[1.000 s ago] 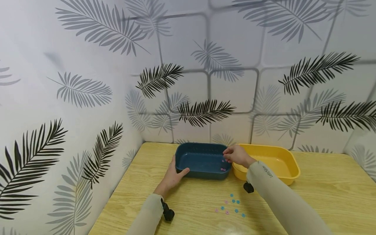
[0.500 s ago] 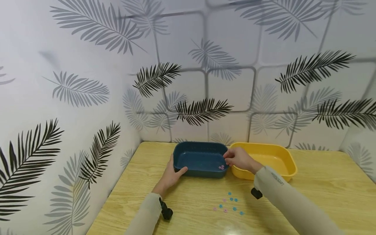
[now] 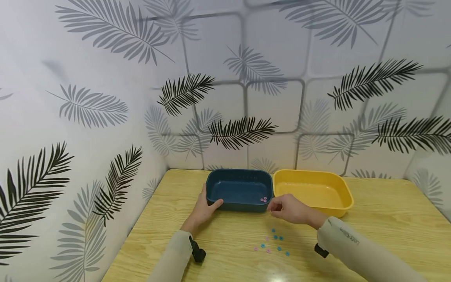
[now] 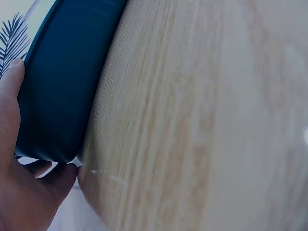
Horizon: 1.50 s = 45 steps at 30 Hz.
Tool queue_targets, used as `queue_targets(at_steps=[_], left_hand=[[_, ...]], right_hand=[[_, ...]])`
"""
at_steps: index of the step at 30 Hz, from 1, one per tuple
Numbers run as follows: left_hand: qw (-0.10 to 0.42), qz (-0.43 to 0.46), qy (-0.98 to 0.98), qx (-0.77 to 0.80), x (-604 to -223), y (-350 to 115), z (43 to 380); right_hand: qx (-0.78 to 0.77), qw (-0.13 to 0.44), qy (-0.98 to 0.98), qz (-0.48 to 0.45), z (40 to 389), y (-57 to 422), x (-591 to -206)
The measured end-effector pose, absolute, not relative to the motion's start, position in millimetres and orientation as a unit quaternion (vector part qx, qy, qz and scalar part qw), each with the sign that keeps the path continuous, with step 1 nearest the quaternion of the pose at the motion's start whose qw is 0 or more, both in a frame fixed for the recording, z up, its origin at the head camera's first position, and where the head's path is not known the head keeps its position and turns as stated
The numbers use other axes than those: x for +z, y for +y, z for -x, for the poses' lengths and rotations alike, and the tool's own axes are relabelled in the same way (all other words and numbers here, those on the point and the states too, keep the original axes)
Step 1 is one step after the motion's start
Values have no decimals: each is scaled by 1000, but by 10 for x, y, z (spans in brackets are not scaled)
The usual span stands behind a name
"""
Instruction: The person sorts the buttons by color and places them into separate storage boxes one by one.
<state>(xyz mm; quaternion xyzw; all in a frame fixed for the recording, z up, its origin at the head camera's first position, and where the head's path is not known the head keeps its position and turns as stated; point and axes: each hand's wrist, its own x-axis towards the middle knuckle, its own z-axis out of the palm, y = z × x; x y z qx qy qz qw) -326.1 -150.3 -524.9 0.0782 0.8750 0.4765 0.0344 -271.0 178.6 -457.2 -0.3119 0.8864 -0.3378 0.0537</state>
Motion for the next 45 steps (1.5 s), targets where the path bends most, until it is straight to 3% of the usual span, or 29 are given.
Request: queue_targets(at_steps=[19,24,45], left_hand=[[30,-83,876,474,-5237,-1502,3256],[30,-83,875,476,-5234,-1505,3247],[30,-82,872,481,-5201,-1491,3221]], right_hand=[[-242,80,877,407,2393,1687,-5026],[-239,102,877,403,2383,1653,-5060],[-252,90,852,449,2344,1625,-5088]])
